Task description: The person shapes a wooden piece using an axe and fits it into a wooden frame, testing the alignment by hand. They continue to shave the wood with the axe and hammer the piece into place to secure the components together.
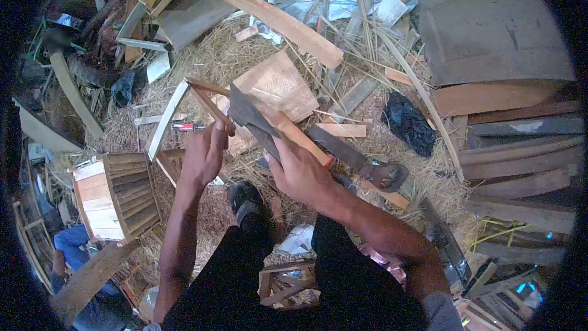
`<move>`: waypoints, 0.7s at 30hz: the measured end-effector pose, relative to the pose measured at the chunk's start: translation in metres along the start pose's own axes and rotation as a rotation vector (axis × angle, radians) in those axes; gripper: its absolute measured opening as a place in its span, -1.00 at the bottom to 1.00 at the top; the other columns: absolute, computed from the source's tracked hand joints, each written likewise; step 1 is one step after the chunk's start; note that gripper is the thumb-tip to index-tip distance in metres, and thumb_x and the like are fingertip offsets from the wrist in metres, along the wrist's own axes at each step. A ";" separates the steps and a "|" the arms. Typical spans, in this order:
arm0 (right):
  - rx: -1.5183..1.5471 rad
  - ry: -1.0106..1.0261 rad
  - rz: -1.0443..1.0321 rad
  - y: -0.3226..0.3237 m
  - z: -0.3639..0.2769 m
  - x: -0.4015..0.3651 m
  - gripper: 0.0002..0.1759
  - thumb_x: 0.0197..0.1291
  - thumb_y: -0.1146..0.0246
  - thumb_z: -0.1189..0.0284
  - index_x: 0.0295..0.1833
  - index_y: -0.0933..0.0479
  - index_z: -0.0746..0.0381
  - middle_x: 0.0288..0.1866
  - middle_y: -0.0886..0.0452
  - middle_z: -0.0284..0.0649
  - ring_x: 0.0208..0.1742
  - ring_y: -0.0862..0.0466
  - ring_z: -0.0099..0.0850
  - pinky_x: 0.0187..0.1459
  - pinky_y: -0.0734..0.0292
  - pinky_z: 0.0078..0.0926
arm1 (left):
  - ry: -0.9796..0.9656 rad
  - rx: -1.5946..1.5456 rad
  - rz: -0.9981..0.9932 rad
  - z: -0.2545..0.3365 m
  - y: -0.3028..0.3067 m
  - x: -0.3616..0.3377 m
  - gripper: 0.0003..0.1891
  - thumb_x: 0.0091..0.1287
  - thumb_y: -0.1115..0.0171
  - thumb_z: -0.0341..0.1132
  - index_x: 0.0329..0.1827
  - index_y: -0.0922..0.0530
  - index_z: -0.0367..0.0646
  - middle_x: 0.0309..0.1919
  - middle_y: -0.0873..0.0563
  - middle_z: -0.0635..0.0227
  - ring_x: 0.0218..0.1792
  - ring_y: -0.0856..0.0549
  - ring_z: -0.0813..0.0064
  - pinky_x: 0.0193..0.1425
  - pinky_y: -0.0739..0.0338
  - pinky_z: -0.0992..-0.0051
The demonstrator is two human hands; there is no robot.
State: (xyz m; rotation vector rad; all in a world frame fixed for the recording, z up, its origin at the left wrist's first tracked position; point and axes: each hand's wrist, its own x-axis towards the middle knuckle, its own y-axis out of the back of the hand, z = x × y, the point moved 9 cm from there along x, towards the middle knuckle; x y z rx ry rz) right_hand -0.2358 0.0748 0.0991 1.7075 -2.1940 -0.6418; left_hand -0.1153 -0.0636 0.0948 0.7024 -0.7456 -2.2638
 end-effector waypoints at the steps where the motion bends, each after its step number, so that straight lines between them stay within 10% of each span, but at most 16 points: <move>1: 0.001 0.014 0.005 0.000 -0.001 0.000 -0.45 0.35 -0.19 0.42 0.35 -0.26 0.44 -0.02 -0.61 0.32 -0.03 -0.65 0.25 -0.02 -0.56 0.08 | 0.055 -0.008 -0.029 -0.006 -0.003 0.000 -0.38 0.62 0.26 0.06 -0.14 -0.67 -0.28 -0.44 -0.74 -0.01 -0.26 -0.74 -0.09 -0.05 -0.57 0.07; 10: -0.019 0.026 -0.020 -0.005 0.002 -0.003 -0.41 0.35 -0.19 0.41 0.40 -0.23 0.45 0.05 -0.58 0.37 -0.02 -0.64 0.27 0.00 -0.57 0.08 | 0.364 -0.364 -0.148 -0.023 -0.018 0.009 -0.23 0.61 0.32 0.23 -0.24 -0.64 -0.35 -0.62 -0.55 0.32 -0.58 -0.57 0.44 -0.46 -0.50 0.42; 21: -0.058 -0.054 -0.054 0.003 0.015 -0.008 -0.42 0.37 -0.19 0.43 0.41 -0.25 0.48 0.18 -0.53 0.34 0.14 -0.61 0.20 0.15 -0.52 -0.02 | 0.338 -0.385 -0.225 -0.023 -0.036 0.017 -0.21 0.59 0.41 0.29 -0.27 -0.50 -0.34 -0.57 -0.59 0.25 -0.64 -0.65 0.43 -0.47 -0.56 0.42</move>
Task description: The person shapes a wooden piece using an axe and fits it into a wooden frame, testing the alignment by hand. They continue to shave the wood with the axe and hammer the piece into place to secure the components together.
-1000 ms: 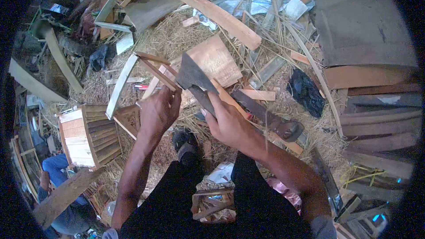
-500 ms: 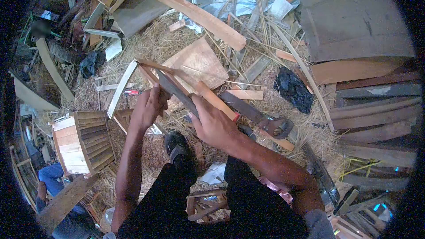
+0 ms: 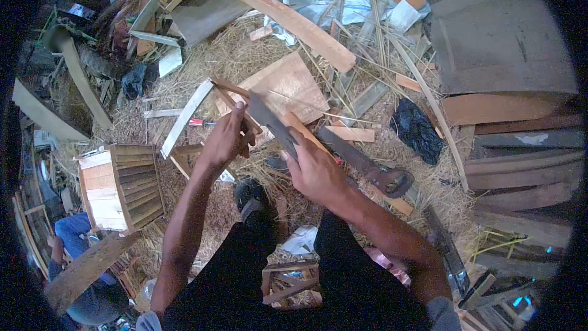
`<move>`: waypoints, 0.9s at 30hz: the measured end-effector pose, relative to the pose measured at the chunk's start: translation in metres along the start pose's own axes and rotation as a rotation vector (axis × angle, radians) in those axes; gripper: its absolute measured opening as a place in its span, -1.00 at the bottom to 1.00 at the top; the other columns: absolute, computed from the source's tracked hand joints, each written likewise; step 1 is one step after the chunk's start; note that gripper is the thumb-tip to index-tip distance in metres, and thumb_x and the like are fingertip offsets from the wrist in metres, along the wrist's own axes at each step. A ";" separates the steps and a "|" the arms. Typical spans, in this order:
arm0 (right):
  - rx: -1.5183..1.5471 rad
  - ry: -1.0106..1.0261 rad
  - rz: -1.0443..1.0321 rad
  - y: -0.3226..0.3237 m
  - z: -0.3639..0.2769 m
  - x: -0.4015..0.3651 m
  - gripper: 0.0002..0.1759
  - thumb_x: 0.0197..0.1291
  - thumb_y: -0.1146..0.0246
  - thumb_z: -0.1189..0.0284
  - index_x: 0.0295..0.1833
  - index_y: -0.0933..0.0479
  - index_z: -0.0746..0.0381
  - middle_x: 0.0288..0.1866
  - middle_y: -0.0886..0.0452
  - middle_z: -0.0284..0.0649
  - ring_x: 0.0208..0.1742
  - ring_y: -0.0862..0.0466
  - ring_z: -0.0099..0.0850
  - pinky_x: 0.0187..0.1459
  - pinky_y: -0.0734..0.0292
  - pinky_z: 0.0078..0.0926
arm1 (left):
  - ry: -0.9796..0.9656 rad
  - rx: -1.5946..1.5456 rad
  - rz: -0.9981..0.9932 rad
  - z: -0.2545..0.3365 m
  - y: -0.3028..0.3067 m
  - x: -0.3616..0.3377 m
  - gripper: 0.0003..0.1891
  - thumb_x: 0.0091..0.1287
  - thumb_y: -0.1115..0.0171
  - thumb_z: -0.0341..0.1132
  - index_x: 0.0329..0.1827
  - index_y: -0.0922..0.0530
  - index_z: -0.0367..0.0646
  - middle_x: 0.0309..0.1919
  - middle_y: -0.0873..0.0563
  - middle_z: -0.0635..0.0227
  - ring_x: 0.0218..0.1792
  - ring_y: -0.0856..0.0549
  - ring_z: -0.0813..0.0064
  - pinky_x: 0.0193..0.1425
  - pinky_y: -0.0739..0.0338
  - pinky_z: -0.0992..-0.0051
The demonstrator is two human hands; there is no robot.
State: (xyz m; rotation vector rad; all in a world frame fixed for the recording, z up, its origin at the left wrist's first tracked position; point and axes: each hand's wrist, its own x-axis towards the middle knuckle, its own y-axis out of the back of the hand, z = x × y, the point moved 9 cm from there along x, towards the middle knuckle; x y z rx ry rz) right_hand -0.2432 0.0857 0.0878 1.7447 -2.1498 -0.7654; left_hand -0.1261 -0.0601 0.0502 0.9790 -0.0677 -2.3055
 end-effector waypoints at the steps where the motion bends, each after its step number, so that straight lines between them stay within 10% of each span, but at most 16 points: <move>1: -0.006 0.028 0.011 0.002 0.000 0.000 -0.42 0.37 -0.19 0.44 0.41 -0.25 0.48 0.17 -0.53 0.33 0.13 -0.61 0.20 0.15 -0.53 -0.03 | 0.004 -0.006 0.012 -0.004 0.000 0.002 -0.22 0.59 0.41 0.28 -0.27 -0.50 -0.34 -0.57 -0.59 0.25 -0.63 -0.65 0.42 -0.47 -0.57 0.41; 12: -0.051 0.039 0.048 0.004 0.007 -0.009 -0.42 0.37 -0.20 0.44 0.41 -0.25 0.46 0.12 -0.57 0.31 0.09 -0.64 0.20 0.13 -0.55 -0.06 | -0.010 0.151 0.023 -0.016 -0.019 0.008 -0.26 0.62 0.37 0.21 -0.25 -0.52 -0.37 -0.49 -0.67 -0.03 -0.47 -0.73 0.11 -0.12 -0.58 0.16; 27: -0.021 0.097 0.107 0.003 0.001 -0.023 -0.49 0.36 -0.23 0.49 0.32 -0.32 0.53 0.09 -0.54 0.35 0.03 -0.63 0.25 0.06 -0.57 -0.02 | 0.005 -0.091 -0.023 -0.021 -0.023 0.004 -0.26 0.58 0.27 0.28 -0.17 -0.50 -0.37 -0.35 -0.68 0.14 -0.52 -0.66 0.38 -0.38 -0.58 0.39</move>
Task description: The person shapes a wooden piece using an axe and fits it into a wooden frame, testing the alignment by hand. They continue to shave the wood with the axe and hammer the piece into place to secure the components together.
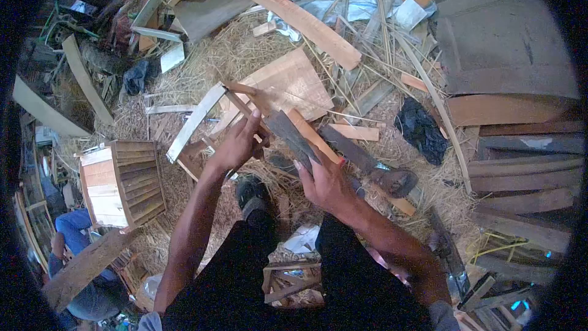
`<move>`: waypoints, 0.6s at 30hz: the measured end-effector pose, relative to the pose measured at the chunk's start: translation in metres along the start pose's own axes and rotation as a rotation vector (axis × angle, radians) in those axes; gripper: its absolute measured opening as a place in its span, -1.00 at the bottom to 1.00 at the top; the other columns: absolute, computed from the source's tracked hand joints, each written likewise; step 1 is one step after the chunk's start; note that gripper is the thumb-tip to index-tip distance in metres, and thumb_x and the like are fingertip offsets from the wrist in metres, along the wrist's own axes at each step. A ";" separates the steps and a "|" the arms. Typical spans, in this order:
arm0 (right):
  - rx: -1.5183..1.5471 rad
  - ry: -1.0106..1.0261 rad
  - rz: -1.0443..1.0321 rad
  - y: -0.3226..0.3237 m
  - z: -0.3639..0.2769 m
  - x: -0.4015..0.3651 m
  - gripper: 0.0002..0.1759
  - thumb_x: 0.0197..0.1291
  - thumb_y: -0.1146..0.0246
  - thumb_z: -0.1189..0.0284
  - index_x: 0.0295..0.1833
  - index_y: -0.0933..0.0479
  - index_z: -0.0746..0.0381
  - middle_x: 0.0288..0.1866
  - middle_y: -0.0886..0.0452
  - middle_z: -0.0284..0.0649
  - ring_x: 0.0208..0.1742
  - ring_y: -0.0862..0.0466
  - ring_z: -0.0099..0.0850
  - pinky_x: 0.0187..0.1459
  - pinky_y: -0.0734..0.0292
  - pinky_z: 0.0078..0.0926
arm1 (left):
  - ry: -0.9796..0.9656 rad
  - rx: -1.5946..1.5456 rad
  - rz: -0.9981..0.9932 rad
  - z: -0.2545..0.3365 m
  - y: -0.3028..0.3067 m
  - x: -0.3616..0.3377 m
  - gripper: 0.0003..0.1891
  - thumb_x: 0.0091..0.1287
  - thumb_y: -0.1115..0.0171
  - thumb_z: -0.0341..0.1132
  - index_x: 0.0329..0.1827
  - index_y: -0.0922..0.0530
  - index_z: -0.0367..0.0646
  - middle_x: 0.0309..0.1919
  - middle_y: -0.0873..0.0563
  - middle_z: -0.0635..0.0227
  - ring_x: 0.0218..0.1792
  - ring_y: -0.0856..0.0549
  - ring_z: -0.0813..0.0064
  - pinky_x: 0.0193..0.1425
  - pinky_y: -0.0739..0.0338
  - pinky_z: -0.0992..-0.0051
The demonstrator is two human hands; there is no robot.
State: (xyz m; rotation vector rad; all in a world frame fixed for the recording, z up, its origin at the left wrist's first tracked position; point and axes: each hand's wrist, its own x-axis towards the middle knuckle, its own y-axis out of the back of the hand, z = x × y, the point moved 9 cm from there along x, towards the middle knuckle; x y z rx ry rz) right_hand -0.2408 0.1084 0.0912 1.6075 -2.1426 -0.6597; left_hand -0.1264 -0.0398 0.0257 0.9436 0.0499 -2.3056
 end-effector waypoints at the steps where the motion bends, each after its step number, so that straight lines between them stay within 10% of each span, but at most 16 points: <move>1: 0.001 0.016 0.015 0.000 0.002 -0.001 -0.50 0.36 -0.23 0.49 0.31 -0.32 0.53 0.08 -0.54 0.34 0.02 -0.63 0.25 0.05 -0.57 -0.02 | 0.004 -0.011 0.009 0.000 -0.002 -0.001 -0.26 0.58 0.27 0.28 -0.15 -0.50 -0.38 -0.33 -0.68 0.12 -0.51 -0.67 0.37 -0.38 -0.59 0.39; 12: -0.064 0.147 0.090 0.003 -0.001 -0.018 -0.47 0.32 -0.24 0.52 0.32 -0.31 0.51 0.14 -0.50 0.32 0.01 -0.64 0.21 0.00 -0.61 -0.06 | -0.025 0.093 0.016 -0.007 0.003 0.009 -0.24 0.58 0.24 0.27 -0.15 -0.51 -0.43 -0.39 -0.67 0.05 -0.44 -0.69 0.30 -0.31 -0.57 0.31; 18: -0.011 -0.205 -0.180 -0.026 0.044 -0.016 -0.49 0.39 -0.20 0.47 0.37 -0.34 0.44 0.15 -0.58 0.25 0.07 -0.66 0.17 0.05 -0.58 -0.06 | -0.092 0.308 0.109 0.002 0.004 0.004 -0.25 0.60 0.26 0.24 -0.22 -0.56 -0.41 -0.37 -0.70 -0.01 -0.37 -0.70 0.17 -0.15 -0.56 0.22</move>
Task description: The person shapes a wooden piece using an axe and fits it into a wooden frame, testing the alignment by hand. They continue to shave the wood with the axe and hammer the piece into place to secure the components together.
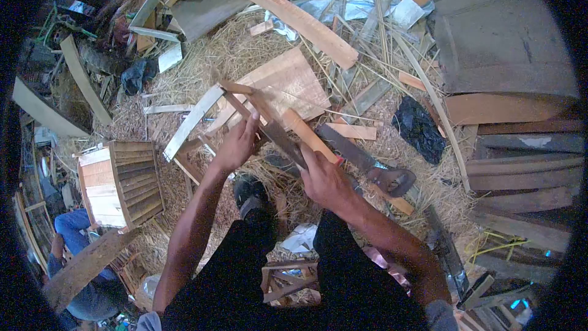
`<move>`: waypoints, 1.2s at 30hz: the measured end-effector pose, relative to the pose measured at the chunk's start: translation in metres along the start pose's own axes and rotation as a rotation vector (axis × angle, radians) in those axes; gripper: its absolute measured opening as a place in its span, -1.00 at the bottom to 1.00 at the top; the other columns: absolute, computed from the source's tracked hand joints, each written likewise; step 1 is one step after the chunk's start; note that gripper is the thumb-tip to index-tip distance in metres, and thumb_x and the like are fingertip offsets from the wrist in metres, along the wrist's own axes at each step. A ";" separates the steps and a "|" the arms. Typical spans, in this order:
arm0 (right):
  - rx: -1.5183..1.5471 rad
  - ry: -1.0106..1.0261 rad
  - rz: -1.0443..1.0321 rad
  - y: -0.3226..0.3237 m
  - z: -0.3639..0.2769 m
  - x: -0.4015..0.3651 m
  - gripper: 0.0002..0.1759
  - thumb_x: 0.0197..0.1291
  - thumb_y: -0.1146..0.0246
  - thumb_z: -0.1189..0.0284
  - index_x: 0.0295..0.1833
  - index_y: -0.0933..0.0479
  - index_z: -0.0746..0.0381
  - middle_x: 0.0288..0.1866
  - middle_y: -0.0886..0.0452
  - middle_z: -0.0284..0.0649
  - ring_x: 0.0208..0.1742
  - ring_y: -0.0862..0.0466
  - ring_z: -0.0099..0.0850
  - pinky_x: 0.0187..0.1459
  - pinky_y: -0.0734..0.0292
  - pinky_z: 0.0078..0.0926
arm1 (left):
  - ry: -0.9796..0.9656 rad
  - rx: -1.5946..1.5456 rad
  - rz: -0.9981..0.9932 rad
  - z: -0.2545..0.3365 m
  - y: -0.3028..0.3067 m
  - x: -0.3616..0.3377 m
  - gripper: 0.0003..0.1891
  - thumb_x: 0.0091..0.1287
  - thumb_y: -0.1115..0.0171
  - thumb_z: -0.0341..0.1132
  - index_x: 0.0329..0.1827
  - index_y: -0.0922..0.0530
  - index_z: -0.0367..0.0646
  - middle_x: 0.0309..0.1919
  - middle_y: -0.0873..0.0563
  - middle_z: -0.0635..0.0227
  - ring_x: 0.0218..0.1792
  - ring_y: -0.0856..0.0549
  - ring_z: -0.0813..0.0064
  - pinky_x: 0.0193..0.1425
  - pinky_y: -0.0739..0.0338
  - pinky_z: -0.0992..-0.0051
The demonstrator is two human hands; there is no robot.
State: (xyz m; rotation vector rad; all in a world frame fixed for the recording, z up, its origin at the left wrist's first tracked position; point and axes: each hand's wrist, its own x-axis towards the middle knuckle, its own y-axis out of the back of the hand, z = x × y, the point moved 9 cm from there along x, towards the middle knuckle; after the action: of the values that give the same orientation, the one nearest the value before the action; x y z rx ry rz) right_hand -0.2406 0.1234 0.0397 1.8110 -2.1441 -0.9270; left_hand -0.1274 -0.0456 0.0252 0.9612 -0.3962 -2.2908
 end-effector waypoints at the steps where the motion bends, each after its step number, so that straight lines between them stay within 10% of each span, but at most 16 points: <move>1: 0.007 0.085 0.072 0.006 -0.006 -0.001 -0.46 0.33 -0.21 0.48 0.37 -0.31 0.46 0.07 -0.57 0.24 0.03 -0.65 0.19 0.02 -0.59 -0.04 | 0.009 -0.047 -0.021 -0.002 -0.001 0.004 -0.24 0.60 0.26 0.24 -0.23 -0.56 -0.41 -0.37 -0.70 -0.02 -0.36 -0.70 0.16 -0.13 -0.56 0.21; 15: 0.034 0.217 0.263 0.018 -0.021 -0.013 -0.54 0.35 -0.21 0.50 0.28 -0.35 0.49 0.03 -0.53 0.31 0.04 -0.60 0.25 0.05 -0.54 -0.02 | 0.050 -0.277 0.000 -0.012 0.008 -0.006 -0.32 0.61 0.24 0.23 -0.23 -0.50 -0.31 -0.51 -0.60 0.26 -0.52 -0.53 0.49 -0.39 -0.45 0.43; 25: 0.243 -0.122 0.214 0.024 0.022 -0.010 -0.41 0.38 -0.21 0.36 0.39 -0.29 0.46 0.15 -0.53 0.39 0.17 -0.58 0.26 0.16 -0.51 0.00 | -0.083 -0.674 0.134 0.005 0.073 -0.053 -0.41 0.63 0.25 0.15 -0.24 -0.50 -0.22 -0.49 -0.55 0.38 -0.53 -0.52 0.58 -0.45 -0.41 0.52; 36: 0.587 0.022 0.463 0.071 -0.033 0.065 -0.26 0.04 -0.59 0.27 0.22 -0.35 0.32 -0.16 -0.63 -0.21 -0.19 -0.66 -0.43 -0.14 -0.61 -0.38 | -0.374 -0.934 0.036 0.025 0.053 -0.046 -0.45 0.54 0.25 0.22 -0.27 -0.32 -0.15 -0.53 -0.42 0.28 -0.54 -0.48 0.42 -0.47 -0.46 0.41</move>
State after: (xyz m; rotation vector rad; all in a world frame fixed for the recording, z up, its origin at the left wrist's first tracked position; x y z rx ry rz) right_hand -0.2972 0.0553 0.0898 1.3741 -2.8424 -0.1769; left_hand -0.0982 -0.0557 0.0932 0.0569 0.4893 -2.2196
